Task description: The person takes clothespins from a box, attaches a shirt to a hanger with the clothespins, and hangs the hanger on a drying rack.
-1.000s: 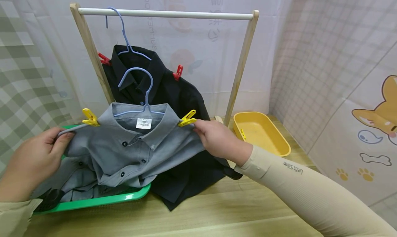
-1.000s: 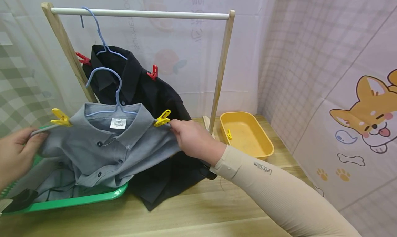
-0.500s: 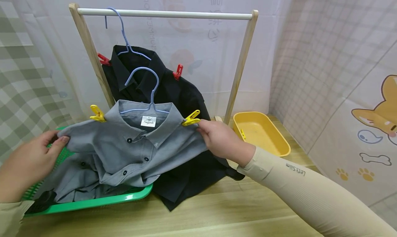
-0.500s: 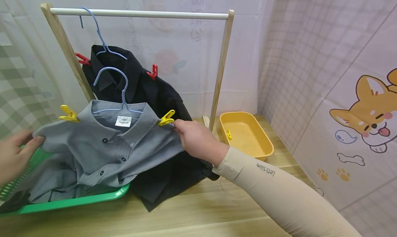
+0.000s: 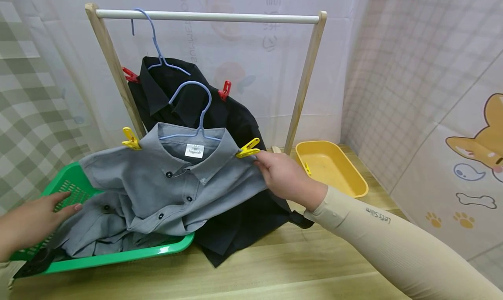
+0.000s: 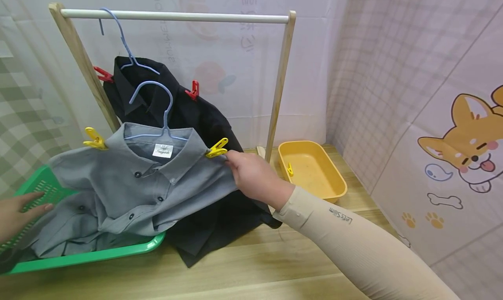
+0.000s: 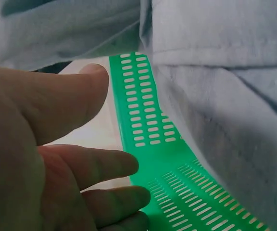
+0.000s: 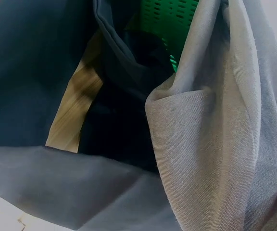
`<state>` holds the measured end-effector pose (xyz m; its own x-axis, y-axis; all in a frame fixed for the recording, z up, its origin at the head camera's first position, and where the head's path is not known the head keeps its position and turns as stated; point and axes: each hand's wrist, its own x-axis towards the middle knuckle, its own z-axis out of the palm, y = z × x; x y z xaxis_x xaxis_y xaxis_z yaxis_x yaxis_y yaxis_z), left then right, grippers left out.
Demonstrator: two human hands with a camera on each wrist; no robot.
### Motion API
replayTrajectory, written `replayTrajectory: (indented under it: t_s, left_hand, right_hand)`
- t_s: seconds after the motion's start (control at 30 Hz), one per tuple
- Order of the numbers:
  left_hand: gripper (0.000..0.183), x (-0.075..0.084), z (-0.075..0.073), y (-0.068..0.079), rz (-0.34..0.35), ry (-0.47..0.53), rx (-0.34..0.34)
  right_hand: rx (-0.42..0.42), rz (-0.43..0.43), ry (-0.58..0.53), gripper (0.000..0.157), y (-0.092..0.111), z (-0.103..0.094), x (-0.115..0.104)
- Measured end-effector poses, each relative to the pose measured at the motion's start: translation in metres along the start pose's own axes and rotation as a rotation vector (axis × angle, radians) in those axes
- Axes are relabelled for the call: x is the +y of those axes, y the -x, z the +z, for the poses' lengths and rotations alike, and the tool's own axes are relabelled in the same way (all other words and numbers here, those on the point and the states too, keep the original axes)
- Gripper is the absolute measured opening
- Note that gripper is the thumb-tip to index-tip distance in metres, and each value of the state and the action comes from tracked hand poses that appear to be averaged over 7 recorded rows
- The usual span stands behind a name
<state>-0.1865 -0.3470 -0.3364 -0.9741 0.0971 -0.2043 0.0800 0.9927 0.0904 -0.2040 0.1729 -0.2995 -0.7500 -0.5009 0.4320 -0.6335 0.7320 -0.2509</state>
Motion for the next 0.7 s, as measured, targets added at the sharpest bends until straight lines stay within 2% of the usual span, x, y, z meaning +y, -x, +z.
replayTrajectory:
  t_s: [0.3, 0.53, 0.7]
  left_hand:
    - [0.086, 0.0, 0.002, 0.002, 0.034, -0.037, -0.019]
    - [0.084, -0.009, 0.006, -0.001, 0.05, -0.035, -0.031]
    - [0.085, -0.015, 0.01, -0.004, 0.048, -0.02, -0.051]
  right_hand:
    - [0.048, 0.001, 0.045, 0.004, 0.008, -0.006, 0.011]
    - [0.07, 0.03, 0.06, 0.013, 0.017, -0.013, 0.021]
    - [0.117, 0.03, 0.081, 0.009, 0.026, -0.018, 0.034]
